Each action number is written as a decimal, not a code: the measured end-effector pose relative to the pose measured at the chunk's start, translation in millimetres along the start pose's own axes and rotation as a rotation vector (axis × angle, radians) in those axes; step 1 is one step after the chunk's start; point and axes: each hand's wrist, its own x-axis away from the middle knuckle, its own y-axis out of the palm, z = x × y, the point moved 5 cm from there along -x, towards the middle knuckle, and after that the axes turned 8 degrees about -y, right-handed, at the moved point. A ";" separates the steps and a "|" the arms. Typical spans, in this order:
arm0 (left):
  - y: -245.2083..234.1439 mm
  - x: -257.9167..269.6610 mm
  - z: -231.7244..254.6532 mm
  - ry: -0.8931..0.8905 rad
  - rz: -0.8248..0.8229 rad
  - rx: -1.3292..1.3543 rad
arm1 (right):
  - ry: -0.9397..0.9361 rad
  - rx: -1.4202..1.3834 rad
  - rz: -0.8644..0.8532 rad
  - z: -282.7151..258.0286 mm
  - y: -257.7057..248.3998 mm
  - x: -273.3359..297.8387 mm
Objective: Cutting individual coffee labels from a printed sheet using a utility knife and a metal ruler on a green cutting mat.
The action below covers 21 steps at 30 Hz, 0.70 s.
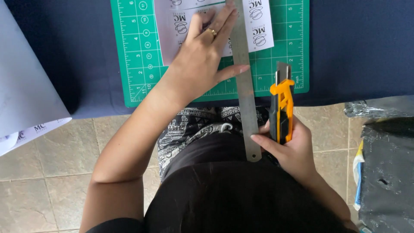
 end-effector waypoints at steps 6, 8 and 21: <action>2.2 -1.0 -2.6 -0.010 -0.018 0.110 | 0.059 -0.040 -0.027 2.0 2.6 -5.3; 0.9 -1.3 -2.3 -0.011 -0.019 0.082 | 0.089 -0.066 -0.027 3.7 2.3 -5.9; 5.6 -3.6 -2.8 -0.041 -0.077 0.085 | 0.033 -0.049 -0.012 5.2 0.5 -11.2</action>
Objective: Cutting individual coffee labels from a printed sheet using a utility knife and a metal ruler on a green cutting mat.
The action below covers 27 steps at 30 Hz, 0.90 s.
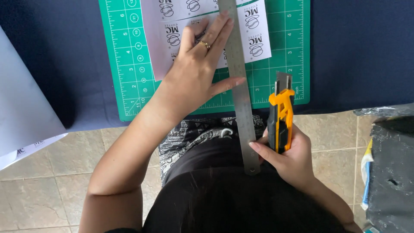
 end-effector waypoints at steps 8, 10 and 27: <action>0.0 -0.4 0.0 -0.016 -0.023 -0.004 | 0.005 -0.030 -0.012 -0.3 -0.7 -1.4; 0.5 -0.6 -0.1 -0.009 -0.022 -0.052 | 0.032 -0.039 -0.027 0.9 -0.2 -1.8; 4.8 -10.1 15.5 -0.054 0.100 -0.542 | -0.640 0.911 -0.009 -111.0 14.2 -77.6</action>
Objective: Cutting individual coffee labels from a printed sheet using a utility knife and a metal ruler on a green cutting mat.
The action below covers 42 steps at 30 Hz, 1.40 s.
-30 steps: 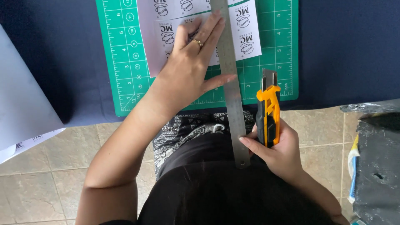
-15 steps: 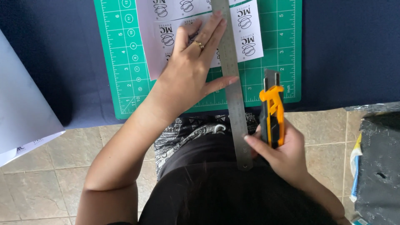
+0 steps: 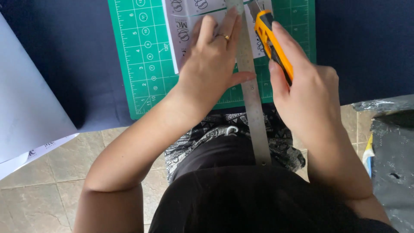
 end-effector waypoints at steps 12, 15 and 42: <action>6.8 -8.5 10.7 -0.123 0.090 0.000 | 0.010 0.156 -0.051 -20.0 5.3 -12.5; 5.7 -10.0 13.1 -0.106 0.076 -0.044 | 0.037 0.216 -0.100 -21.8 9.7 -15.9; -16.2 -9.3 2.3 -0.115 0.012 -0.184 | 0.168 0.335 -0.361 -41.6 -8.4 38.1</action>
